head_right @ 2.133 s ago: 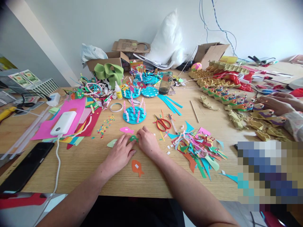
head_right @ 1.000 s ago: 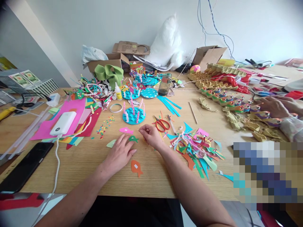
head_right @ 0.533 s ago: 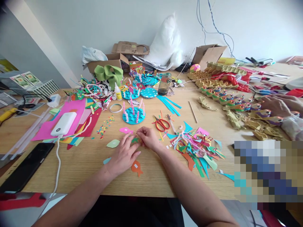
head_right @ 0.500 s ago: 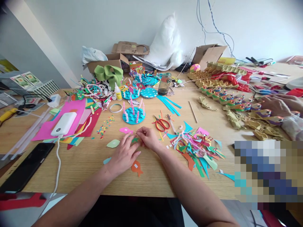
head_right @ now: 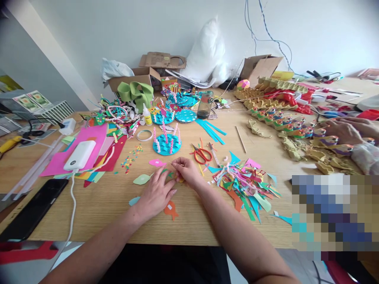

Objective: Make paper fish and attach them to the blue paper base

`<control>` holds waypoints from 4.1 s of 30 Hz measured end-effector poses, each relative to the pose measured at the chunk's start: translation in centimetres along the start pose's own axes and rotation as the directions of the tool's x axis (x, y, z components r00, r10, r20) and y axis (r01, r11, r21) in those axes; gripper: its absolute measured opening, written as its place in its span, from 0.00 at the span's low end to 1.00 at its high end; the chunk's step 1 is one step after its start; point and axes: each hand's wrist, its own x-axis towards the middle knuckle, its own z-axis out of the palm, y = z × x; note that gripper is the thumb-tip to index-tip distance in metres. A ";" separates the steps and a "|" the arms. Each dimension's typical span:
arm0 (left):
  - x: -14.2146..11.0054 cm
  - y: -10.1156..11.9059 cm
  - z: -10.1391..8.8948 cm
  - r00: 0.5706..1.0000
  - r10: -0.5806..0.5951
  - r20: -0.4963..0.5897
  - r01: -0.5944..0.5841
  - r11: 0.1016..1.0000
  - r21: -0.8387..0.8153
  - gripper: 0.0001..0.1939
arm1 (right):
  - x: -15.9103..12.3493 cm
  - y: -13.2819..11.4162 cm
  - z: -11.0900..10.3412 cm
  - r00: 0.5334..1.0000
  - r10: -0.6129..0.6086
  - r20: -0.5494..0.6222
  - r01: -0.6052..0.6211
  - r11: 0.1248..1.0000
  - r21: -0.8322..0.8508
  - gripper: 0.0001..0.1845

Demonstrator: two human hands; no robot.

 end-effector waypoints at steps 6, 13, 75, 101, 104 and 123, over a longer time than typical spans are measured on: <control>-0.1 0.0 0.0 1.000 0.011 -0.018 -0.011 1.000 0.006 0.15 | 0.2 0.2 -0.1 1.000 0.022 -0.017 -0.022 1.000 0.017 0.20; -0.1 0.0 -0.1 0.999 0.015 -0.036 -0.015 1.000 -0.017 0.14 | 0.1 -0.3 0.1 0.999 0.043 -0.029 -0.041 0.997 0.071 0.19; 0.1 -2.7 -1.2 0.949 -0.136 -0.283 0.098 0.985 -0.144 0.11 | -0.3 -1.9 -2.6 0.813 -0.579 0.058 0.406 0.493 -0.770 0.07; -0.3 -1.4 -0.4 0.991 -0.109 -0.077 0.106 0.993 -0.042 0.11 | -0.1 -0.6 1.8 0.801 -0.299 0.518 0.492 -0.165 -0.855 0.05; -0.3 -1.4 -0.4 0.991 -0.107 -0.078 0.105 0.994 -0.034 0.11 | 0.1 -0.4 1.8 0.801 -0.295 0.520 0.486 -0.186 -0.854 0.05; -0.3 -1.6 -0.2 0.986 -0.125 -0.108 0.111 0.986 -0.122 0.12 | 0.4 -2.0 -4.3 0.872 -0.452 0.187 0.217 0.014 -0.976 0.14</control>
